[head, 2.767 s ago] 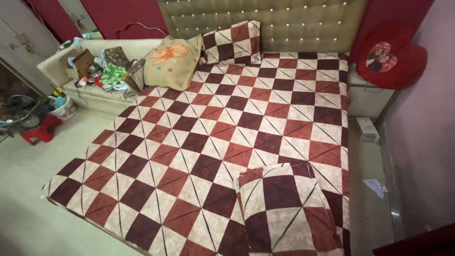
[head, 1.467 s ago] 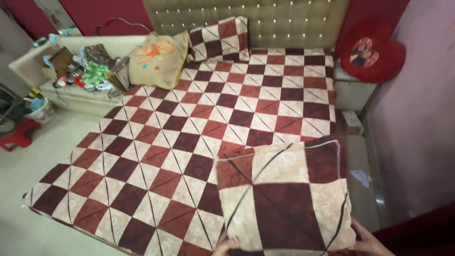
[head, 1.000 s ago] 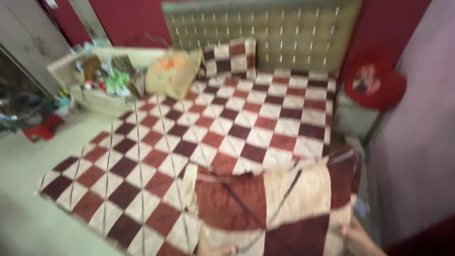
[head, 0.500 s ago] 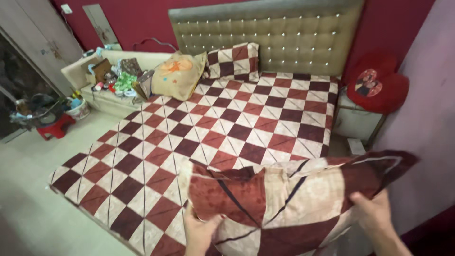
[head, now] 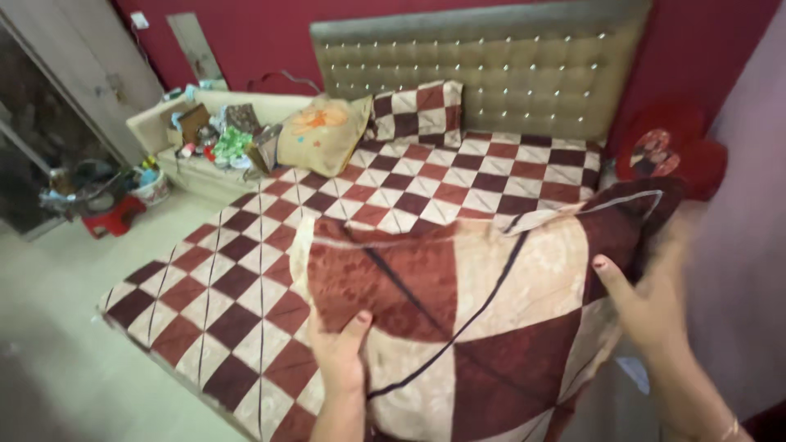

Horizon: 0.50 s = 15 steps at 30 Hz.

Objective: The person puts a pillowcase onto a pillow, places the pillow near the headboard, and smooths and tucks the bedsheet along the mattress.

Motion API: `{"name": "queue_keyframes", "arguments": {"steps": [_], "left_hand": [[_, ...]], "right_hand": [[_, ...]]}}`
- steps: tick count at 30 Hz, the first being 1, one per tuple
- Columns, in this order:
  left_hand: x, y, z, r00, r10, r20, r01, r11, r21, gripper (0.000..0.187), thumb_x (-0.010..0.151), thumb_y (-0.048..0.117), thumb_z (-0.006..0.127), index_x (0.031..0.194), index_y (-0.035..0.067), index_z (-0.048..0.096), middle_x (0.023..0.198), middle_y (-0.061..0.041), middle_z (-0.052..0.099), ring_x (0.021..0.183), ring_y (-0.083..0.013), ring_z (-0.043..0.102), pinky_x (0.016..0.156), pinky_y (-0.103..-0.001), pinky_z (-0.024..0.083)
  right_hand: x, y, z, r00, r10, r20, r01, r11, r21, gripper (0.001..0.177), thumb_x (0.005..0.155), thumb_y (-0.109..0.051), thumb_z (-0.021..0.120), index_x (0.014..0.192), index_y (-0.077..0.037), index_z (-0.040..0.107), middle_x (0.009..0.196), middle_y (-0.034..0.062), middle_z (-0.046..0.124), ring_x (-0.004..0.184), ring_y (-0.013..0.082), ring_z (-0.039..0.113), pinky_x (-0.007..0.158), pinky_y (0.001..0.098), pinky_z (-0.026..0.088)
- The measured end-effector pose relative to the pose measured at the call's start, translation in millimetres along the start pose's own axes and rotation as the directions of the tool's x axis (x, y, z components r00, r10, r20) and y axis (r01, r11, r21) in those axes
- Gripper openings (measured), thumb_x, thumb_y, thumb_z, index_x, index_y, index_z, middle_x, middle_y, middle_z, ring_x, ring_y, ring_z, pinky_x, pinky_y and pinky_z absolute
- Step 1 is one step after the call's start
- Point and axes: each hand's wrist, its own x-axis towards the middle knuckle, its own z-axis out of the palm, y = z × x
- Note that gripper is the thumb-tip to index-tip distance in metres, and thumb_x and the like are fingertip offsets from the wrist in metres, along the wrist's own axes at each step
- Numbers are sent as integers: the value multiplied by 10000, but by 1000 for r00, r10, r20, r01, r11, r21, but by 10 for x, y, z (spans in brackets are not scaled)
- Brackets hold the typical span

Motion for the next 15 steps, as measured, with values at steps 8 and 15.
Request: {"name": "queue_keyframes", "arguments": {"steps": [8, 15], "left_hand": [[-384, 38, 895, 893, -133, 431, 104, 991, 90, 467, 760, -123, 740, 1212, -65, 638, 1134, -134, 739, 985, -211, 753, 866, -354, 662], [-492, 73, 437, 794, -67, 605, -255, 866, 431, 731, 780, 233, 882, 1364, -66, 560, 1349, -207, 606, 1278, -333, 614, 1071, -443, 479]], "right_hand": [[-492, -443, 519, 942, -152, 301, 293, 810, -508, 1691, 292, -686, 928, 1562, 125, 160, 1372, 328, 516, 1300, 463, 477, 1129, 561, 330], [-923, 446, 468, 987, 76, 142, -17, 925, -380, 839, 365, -218, 957, 1136, -11, 701, 1023, 130, 744, 944, 246, 725, 876, 368, 550]]}}
